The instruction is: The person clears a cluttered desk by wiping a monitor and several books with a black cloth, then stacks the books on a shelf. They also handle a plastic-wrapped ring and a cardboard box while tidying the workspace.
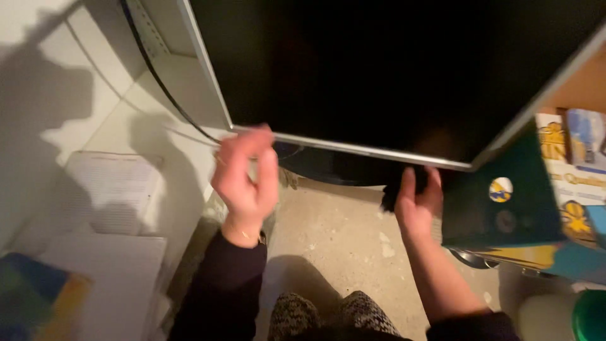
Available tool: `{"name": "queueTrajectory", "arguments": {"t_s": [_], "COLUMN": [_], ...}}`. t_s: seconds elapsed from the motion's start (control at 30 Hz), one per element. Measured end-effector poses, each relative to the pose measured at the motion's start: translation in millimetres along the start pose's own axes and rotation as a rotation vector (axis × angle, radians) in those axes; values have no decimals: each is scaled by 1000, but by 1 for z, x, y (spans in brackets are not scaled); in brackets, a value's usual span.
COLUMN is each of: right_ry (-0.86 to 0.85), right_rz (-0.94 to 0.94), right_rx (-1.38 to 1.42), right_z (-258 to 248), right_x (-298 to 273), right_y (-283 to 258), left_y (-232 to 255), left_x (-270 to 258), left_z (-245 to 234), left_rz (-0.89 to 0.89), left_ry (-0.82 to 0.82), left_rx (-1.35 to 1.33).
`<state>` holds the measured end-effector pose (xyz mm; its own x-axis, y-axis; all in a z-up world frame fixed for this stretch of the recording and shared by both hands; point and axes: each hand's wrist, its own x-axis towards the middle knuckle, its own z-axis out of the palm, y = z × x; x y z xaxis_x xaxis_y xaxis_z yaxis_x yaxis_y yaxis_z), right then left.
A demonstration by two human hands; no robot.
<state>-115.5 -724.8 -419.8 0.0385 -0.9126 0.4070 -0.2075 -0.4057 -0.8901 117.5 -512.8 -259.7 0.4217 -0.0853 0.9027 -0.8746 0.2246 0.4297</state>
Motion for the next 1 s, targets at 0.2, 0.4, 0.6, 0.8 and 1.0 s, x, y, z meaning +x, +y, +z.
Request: {"name": "queueTrajectory", "arguments": {"t_s": [0.2, 0.4, 0.6, 0.8, 1.0], "right_ry": [-304, -371, -550, -555, -686], "right_rz": [-588, -902, -970, -424, -1125], "right_rx": [-809, -677, -525, -1042, -697], "right_z": [52, 99, 108, 81, 145], "right_x": [0, -52, -35, 68, 19], "right_y": [27, -38, -12, 60, 12], "left_y": [-93, -146, -166, -174, -177], "left_x": [-134, -151, -149, -155, -150], "left_z": [-1, -4, -11, -6, -5], "left_rz": [-80, -64, 115, 129, 123], "left_ry": [-382, -465, -534, -520, -505], "left_rx": [250, 208, 224, 247, 241]}}
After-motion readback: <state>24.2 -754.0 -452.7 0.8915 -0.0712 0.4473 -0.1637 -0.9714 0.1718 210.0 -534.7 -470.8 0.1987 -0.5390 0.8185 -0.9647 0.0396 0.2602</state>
